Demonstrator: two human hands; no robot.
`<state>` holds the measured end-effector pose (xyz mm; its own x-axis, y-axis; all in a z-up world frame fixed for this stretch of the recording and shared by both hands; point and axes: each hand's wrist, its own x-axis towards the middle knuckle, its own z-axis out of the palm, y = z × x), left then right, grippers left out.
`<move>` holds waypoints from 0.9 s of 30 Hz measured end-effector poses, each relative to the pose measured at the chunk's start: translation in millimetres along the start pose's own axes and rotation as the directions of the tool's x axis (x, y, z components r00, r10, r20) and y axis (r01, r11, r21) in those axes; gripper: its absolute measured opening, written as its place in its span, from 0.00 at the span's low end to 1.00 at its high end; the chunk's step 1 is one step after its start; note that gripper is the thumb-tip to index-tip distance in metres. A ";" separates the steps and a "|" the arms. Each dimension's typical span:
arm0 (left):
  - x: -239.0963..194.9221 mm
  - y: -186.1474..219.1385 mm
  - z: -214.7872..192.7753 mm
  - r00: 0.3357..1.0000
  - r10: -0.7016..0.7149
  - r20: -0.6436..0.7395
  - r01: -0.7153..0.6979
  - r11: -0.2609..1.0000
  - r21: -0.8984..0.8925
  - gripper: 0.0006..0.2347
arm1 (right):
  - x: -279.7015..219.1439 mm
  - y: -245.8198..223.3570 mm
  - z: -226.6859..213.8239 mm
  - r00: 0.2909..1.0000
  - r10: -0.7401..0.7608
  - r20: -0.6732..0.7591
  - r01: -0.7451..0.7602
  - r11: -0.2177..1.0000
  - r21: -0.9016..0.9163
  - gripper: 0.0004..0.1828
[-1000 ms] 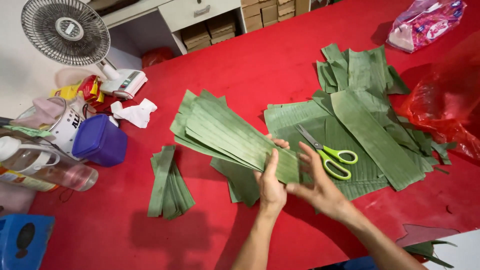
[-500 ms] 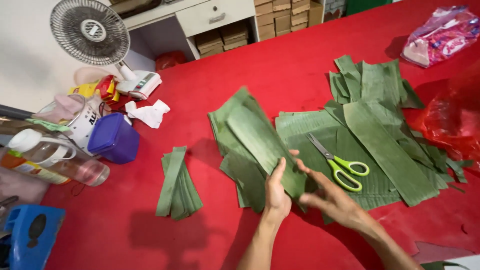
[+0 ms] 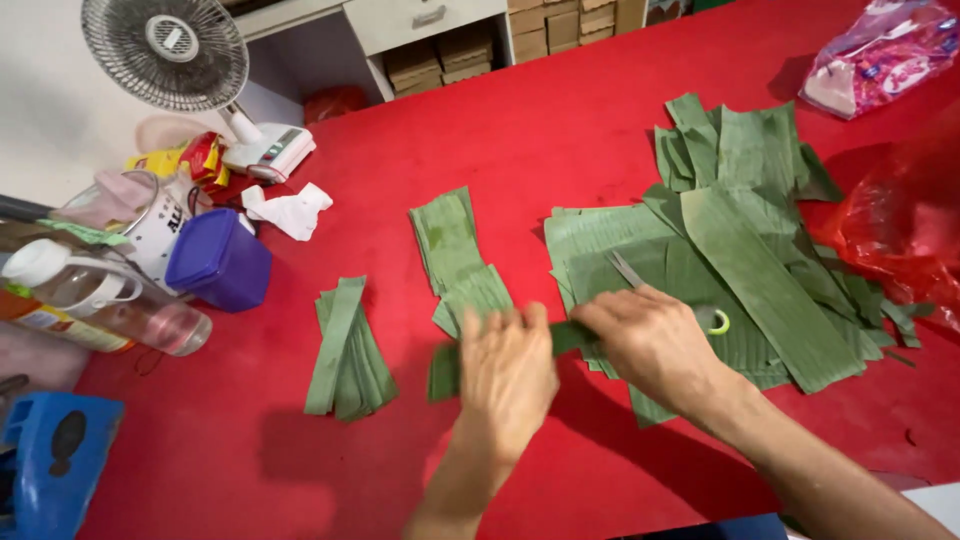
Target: The person cuts large green banana leaves into smaller rectangular pieces using green-handled scissors on a red table. They repeatedly stack the leaves, trim the edges, and organize the cut pieces into neat piles.
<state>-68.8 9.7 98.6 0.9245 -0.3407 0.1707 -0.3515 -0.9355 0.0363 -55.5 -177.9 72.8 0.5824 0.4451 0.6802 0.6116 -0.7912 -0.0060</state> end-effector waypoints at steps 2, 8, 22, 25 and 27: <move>-12.8 2.3 -40.7 0.953 -0.086 -0.289 0.132 0.981 0.144 0.24 | -5.6 16.2 9.7 0.994 0.110 0.005 -0.107 0.952 0.286 0.15; -27.4 -20.6 -16.8 0.564 -0.446 -0.695 -0.395 0.593 -0.702 0.46 | -8.7 18.3 26.1 0.788 0.495 0.365 -0.541 0.275 0.795 0.07; 14.8 0.7 39.4 0.980 -0.017 -0.197 -0.193 -0.289 -0.938 0.07 | -58.0 -1.8 95.7 0.890 0.351 0.290 -0.396 0.281 0.874 0.12; 10.9 -1.0 35.7 0.997 0.016 -0.070 -0.064 -0.259 -0.964 0.07 | -63.1 -5.5 99.9 0.870 0.385 0.308 -0.455 0.389 0.801 0.15; 16.9 -14.7 67.7 0.981 0.083 -0.177 -0.155 -0.224 -0.962 0.12 | -53.7 -6.9 82.9 0.896 0.343 0.283 -0.421 0.448 0.789 0.13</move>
<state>-37.9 11.4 34.3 0.8516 -0.3950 0.3446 -0.2061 0.3521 0.9130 -46.6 -161.6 -24.4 0.8830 0.2464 0.3994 0.4510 -0.2105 -0.8673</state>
